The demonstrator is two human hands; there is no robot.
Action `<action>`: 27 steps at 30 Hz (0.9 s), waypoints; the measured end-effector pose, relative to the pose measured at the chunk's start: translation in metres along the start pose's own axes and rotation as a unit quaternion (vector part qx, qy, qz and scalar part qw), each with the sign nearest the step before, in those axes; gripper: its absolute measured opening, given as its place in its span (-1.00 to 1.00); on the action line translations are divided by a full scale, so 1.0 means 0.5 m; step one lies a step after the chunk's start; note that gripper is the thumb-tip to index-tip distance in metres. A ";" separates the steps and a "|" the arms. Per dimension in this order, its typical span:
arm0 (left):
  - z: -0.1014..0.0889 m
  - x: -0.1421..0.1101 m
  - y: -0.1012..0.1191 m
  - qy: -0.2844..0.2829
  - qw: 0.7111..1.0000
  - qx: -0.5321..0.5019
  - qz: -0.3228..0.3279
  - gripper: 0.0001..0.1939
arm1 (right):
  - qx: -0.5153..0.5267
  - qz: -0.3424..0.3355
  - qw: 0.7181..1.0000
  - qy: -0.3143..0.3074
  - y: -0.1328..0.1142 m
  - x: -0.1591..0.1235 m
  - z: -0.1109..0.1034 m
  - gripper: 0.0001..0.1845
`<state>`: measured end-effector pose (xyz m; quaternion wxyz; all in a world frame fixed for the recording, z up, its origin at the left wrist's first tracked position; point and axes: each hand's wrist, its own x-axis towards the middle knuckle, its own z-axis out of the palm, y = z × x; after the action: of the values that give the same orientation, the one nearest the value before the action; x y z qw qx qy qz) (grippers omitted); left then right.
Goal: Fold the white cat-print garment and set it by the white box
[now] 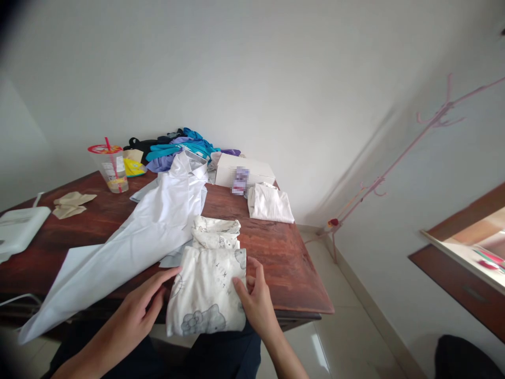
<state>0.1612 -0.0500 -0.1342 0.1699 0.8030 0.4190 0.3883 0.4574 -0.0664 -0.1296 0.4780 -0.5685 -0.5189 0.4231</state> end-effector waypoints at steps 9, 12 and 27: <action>-0.032 0.026 0.009 -0.128 0.961 0.181 0.165 0.08 | -0.354 -0.287 0.889 -0.051 -0.007 -0.016 -0.082 -0.35; -0.027 0.041 0.000 -0.156 0.955 0.169 0.185 0.08 | -0.423 -0.294 0.848 -0.125 -0.015 -0.018 -0.100 -0.16; 0.011 0.120 -0.014 -0.084 0.988 0.014 0.130 -0.49 | -0.374 -0.313 0.858 -0.160 -0.020 0.042 -0.090 -0.34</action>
<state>0.1822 0.0029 -0.1130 0.1412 0.8825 0.3011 0.3327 0.5018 -0.0500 -0.1112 0.2470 -0.4365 -0.8581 0.1103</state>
